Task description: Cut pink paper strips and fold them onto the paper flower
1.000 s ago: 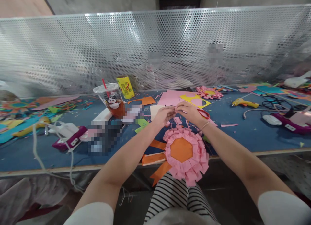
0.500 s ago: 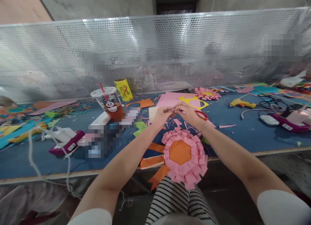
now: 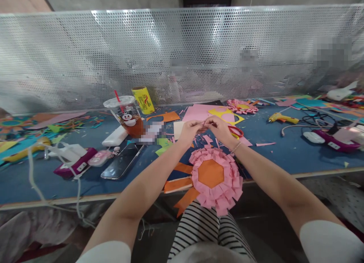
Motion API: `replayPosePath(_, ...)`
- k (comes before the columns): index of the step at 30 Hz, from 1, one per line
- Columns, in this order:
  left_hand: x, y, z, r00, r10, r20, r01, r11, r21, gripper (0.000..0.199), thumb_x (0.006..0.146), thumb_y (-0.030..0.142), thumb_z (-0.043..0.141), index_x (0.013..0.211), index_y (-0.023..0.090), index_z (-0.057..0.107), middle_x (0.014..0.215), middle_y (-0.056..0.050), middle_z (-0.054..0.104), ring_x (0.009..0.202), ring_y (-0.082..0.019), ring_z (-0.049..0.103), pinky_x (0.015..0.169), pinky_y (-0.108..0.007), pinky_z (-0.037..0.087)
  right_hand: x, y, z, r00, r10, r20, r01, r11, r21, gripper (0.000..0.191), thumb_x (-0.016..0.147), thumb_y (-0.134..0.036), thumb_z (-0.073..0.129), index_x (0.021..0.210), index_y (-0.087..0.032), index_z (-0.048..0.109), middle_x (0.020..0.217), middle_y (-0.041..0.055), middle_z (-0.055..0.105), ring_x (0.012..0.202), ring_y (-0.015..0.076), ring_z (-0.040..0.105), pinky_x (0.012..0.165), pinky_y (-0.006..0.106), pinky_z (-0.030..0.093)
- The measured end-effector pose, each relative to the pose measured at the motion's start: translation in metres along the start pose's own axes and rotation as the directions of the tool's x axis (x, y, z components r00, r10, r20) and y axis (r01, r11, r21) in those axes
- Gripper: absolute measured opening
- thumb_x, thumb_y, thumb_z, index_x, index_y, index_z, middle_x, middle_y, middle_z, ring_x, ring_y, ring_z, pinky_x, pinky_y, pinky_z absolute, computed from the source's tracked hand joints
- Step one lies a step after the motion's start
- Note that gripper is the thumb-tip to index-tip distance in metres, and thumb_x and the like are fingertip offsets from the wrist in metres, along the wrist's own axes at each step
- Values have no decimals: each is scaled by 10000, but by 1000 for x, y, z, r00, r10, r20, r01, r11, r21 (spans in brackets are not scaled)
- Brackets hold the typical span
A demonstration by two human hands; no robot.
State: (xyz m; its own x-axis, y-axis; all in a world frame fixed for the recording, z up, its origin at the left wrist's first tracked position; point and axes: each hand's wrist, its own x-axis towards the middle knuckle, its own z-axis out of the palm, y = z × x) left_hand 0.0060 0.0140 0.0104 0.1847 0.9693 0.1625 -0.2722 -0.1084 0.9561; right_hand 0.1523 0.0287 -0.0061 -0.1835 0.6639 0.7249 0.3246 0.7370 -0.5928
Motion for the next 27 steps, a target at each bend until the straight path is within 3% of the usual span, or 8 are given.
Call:
replayPosePath(5,-2,2,1,997,-83,-10,82,996,-42,112,577,146,617,685,118,628,625,-48,660,607,-138,631,718,-302,493,1,-1,-7,989,-107,101,113,992,-53,95,795,-266,535,774,-188,586,829,42,600,790,157,552,731,319,463)
replayPosePath(10,-3,1,3,1000,-20,-17,21,999,24,107,581,173,633,678,126,634,620,-35,656,593,-133,617,686,-294,489,1,-5,-9,987,-136,88,145,985,-98,84,794,-222,521,740,-188,576,798,43,585,778,161,541,733,323,457)
replayPosePath(15,-5,2,6,998,62,-33,-60,997,56,94,599,178,628,681,134,638,623,-14,647,616,-130,616,722,-301,489,0,-12,-4,999,-36,-13,35,998,-58,57,764,-211,548,719,-189,575,783,39,588,775,161,548,721,316,462)
replayPosePath(18,-6,3,7,995,100,-24,-97,991,95,99,609,176,629,694,129,648,644,-20,653,617,-126,610,728,-298,487,-1,-14,-1,994,88,-61,-82,993,89,78,739,-250,589,754,-189,544,763,21,584,725,148,559,678,302,473)
replayPosePath(23,-5,4,4,991,129,26,-132,972,194,163,599,207,681,738,124,665,665,-29,662,632,-124,604,693,-263,473,0,-14,-1,974,225,-25,-207,932,299,209,683,-303,648,756,-191,488,680,-19,555,610,114,553,607,269,480)
replayPosePath(27,0,5,-2,987,120,104,-138,972,193,255,555,238,738,772,124,668,681,-36,668,642,-130,609,700,-273,476,3,-8,-3,943,331,26,-309,846,435,305,601,-327,717,777,-188,511,678,-24,583,631,114,574,623,261,495)
